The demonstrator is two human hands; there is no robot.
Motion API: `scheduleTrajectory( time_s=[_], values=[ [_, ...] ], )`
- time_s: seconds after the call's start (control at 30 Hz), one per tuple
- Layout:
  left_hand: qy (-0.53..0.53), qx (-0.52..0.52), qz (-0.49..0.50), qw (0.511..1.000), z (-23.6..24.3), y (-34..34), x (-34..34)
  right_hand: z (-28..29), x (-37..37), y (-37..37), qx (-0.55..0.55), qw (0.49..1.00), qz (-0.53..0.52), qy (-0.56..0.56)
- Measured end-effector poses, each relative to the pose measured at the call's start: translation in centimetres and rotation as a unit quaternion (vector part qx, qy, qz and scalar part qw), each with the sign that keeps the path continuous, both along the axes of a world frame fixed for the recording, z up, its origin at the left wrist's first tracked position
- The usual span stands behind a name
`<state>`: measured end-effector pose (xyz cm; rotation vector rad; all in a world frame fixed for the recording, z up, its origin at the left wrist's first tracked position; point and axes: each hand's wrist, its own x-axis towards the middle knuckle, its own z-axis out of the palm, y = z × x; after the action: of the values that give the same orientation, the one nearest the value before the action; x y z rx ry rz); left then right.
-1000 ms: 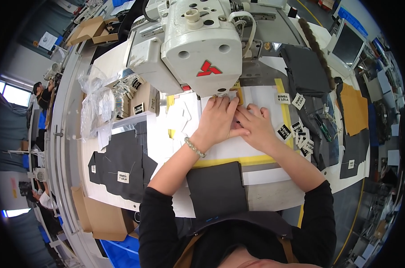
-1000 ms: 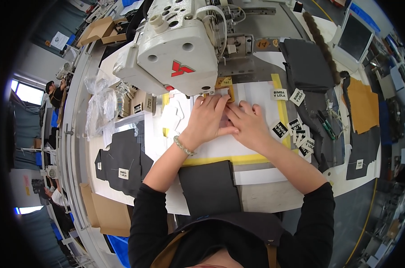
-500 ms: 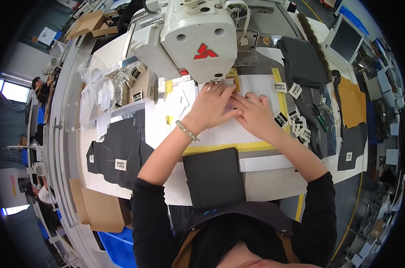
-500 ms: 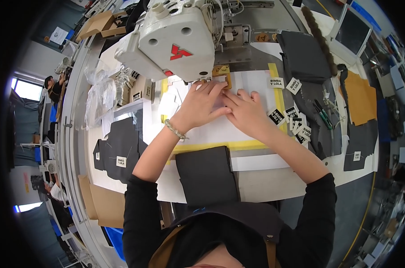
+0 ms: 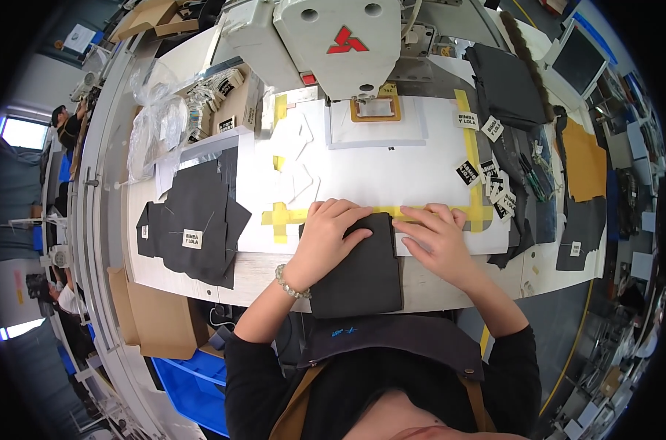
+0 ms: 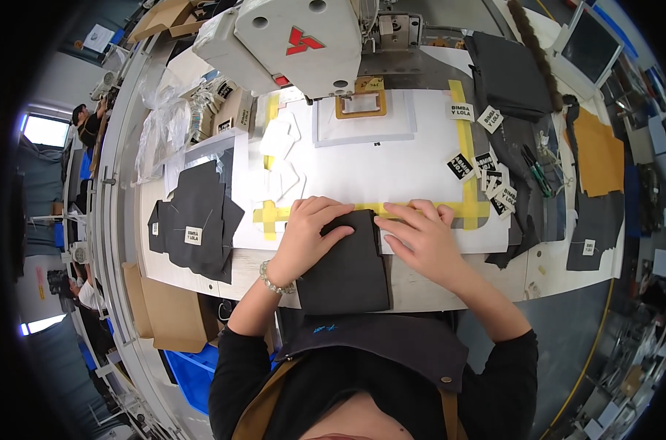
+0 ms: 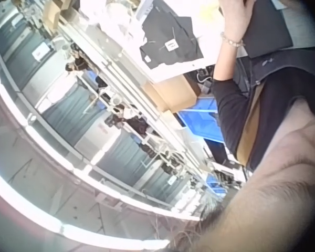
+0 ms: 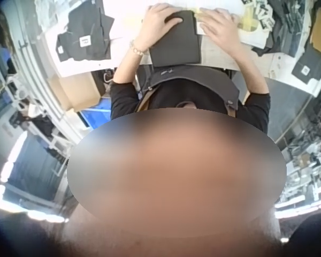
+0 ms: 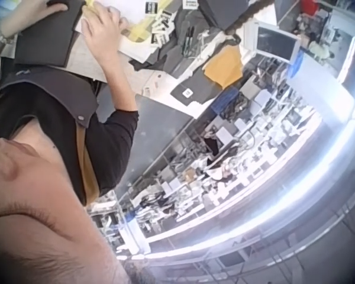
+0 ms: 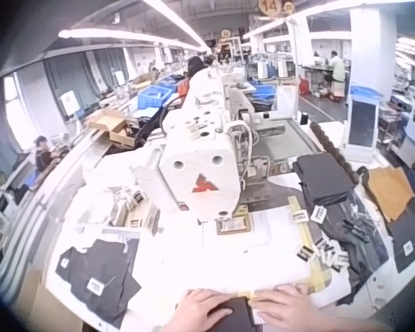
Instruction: Sewing brand labels onto pieces of leather using an industrial sewing machine.
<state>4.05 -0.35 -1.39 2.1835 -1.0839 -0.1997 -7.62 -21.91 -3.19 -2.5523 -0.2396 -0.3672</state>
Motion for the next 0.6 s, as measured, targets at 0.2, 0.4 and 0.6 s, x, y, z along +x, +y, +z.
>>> scheduleTrajectory(
  time_s=[0.2, 0.4, 0.6],
  values=[
    [-0.049, -0.065, 0.023, 0.996, -0.8, 0.1, -0.8, -0.7, -0.6, 0.6, 0.012, 1.000, -0.006, -0.002],
    [-0.066, -0.079, 0.017, 0.995, -1.4, 0.3, -0.8, -0.7, -0.6, 0.5, 0.006, 1.000, -0.006, -0.017],
    [-0.090, -0.074, 0.021, 0.993, -2.0, 0.4, -1.1, -0.7, -0.6, 0.7, 0.011, 1.000, -0.008, -0.015]
  ],
)
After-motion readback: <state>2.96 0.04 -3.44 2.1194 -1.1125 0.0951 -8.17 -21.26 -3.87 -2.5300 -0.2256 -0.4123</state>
